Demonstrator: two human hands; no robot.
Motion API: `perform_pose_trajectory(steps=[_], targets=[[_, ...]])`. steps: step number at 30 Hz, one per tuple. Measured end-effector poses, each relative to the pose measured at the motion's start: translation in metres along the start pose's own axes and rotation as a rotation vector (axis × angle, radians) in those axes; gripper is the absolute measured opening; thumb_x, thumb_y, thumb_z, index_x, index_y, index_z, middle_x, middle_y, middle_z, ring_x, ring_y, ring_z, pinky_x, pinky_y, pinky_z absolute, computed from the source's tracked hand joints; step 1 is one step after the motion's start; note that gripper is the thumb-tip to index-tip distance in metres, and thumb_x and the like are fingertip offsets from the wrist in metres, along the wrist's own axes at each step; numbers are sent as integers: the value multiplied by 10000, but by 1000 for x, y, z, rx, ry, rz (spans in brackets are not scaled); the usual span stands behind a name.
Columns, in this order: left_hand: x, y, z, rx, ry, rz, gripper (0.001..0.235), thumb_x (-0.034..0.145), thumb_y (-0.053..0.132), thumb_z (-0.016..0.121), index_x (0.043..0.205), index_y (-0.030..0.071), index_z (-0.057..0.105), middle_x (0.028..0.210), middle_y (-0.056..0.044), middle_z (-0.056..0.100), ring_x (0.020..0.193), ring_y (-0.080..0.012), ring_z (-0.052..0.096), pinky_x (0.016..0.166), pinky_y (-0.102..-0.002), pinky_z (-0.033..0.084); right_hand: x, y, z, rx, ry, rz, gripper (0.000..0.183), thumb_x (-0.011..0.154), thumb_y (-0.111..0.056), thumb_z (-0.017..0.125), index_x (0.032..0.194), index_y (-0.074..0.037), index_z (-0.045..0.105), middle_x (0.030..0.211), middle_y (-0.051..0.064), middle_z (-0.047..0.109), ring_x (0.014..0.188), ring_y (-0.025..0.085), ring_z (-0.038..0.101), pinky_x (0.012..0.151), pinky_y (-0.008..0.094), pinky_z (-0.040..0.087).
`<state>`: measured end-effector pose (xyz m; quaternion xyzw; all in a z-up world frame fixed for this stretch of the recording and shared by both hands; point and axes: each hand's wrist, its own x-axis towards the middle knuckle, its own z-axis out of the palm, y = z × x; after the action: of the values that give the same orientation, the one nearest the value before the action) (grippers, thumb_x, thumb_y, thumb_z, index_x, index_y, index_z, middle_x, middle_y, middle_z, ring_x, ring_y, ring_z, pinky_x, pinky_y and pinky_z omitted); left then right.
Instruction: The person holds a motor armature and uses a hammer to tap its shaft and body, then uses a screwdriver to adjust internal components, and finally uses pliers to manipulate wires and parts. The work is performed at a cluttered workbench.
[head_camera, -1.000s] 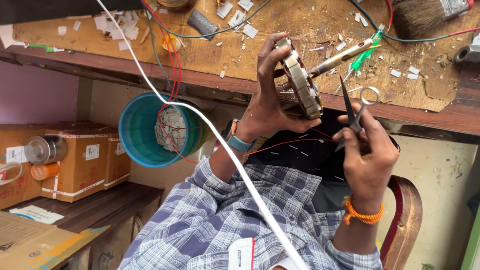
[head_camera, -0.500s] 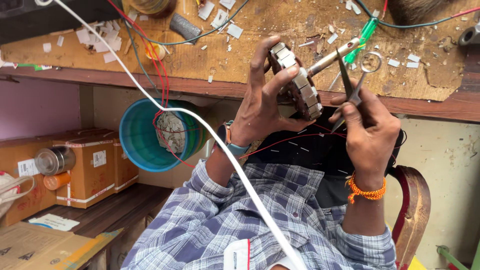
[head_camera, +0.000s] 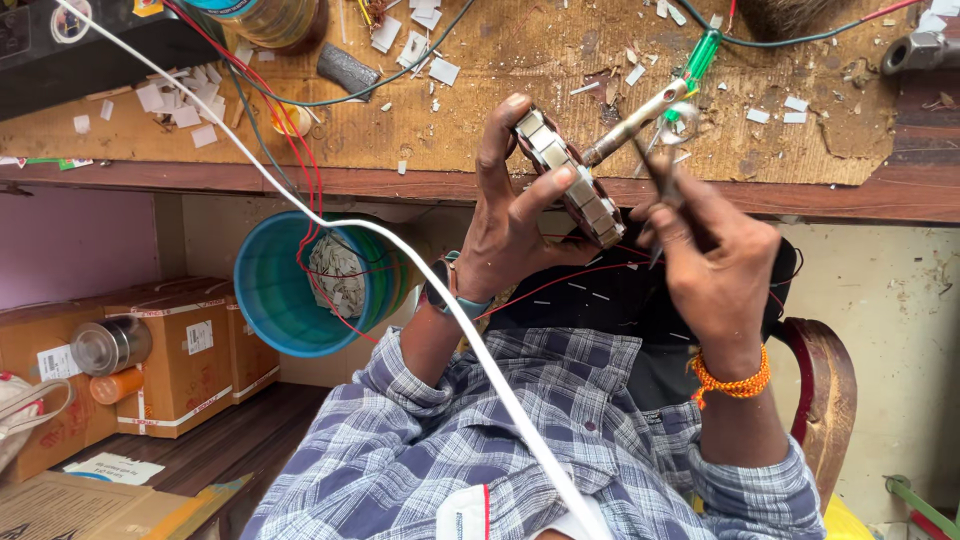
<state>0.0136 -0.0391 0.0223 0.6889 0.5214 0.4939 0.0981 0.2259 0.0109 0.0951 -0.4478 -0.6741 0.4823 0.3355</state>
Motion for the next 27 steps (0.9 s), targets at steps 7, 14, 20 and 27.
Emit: perform_pose_trajectory(steps=[7, 14, 20, 27], targets=[[-5, 0, 6, 39, 33, -1, 1180, 632, 361, 1084, 1523, 406, 311, 1677, -151, 70, 1600, -462, 169, 1266, -552, 359, 4, 5, -8, 25, -69, -36, 388, 988, 71, 632, 1365, -7, 679, 961, 85, 746, 802, 106, 689, 716, 239, 579], [-5, 1, 8, 46, 66, 0, 1188, 622, 347, 1080, 1525, 411, 309, 1684, -148, 68, 1560, -433, 181, 1265, -550, 377, 12, 14, -14, 111, -32, -32, 371, 1032, 51, 625, 1398, 1, 650, 964, 80, 740, 824, 99, 685, 761, 240, 568], [2, 1, 7, 54, 114, 6, 1221, 622, 351, 1066, 1530, 392, 251, 1656, -167, 45, 1531, -422, 289, 1250, -565, 425, 9, 24, -7, 149, -16, -64, 371, 1049, 44, 634, 1420, 21, 644, 968, 88, 733, 843, 112, 683, 768, 241, 564], [3, -3, 5, -42, 184, -10, 1244, 657, 368, 1063, 1563, 372, 210, 1675, -154, 91, 1315, -308, 521, 1081, -415, 577, 11, 36, 6, 113, -24, -163, 360, 1050, 44, 626, 1407, 7, 650, 959, 96, 749, 817, 134, 716, 736, 263, 600]])
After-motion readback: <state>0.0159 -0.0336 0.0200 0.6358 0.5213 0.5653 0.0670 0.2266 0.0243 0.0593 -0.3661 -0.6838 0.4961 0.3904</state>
